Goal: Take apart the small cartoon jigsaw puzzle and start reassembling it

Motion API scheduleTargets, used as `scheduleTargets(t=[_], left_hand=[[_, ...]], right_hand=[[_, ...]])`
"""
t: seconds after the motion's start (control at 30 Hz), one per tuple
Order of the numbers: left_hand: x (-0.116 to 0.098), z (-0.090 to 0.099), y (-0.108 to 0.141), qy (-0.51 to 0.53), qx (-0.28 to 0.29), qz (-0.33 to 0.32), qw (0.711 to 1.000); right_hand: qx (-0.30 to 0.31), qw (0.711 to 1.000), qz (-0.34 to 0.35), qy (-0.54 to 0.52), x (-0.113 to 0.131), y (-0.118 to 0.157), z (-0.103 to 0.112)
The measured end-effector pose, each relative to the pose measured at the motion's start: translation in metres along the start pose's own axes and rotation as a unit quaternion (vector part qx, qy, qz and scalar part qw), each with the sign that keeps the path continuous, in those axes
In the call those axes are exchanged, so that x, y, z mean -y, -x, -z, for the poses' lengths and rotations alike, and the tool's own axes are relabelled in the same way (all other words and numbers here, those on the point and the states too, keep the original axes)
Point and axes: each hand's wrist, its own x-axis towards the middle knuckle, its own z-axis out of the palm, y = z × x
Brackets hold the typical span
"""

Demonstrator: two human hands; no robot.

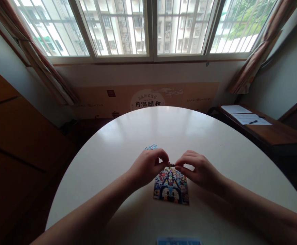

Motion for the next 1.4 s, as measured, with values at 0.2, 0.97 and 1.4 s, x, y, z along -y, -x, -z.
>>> scheduleTargets(t=[0.2, 0.97, 1.4], left_hand=[[0.003, -0.002, -0.001, 0.032, 0.001, 0.027, 0.999], [0.068, 0.035, -0.018, 0.042, -0.125, 0.187, 0.973], [0.06, 0.037, -0.013, -0.203, -0.111, 0.164, 0.959]], right_hand=[[-0.009, 1.0, 0.027, 0.008, -0.002, 0.0, 0.0], [-0.071, 0.996, -0.041, -0.019, -0.019, 0.001, 0.002], [-0.068, 0.996, -0.055, -0.019, -0.019, 0.001, -0.002]])
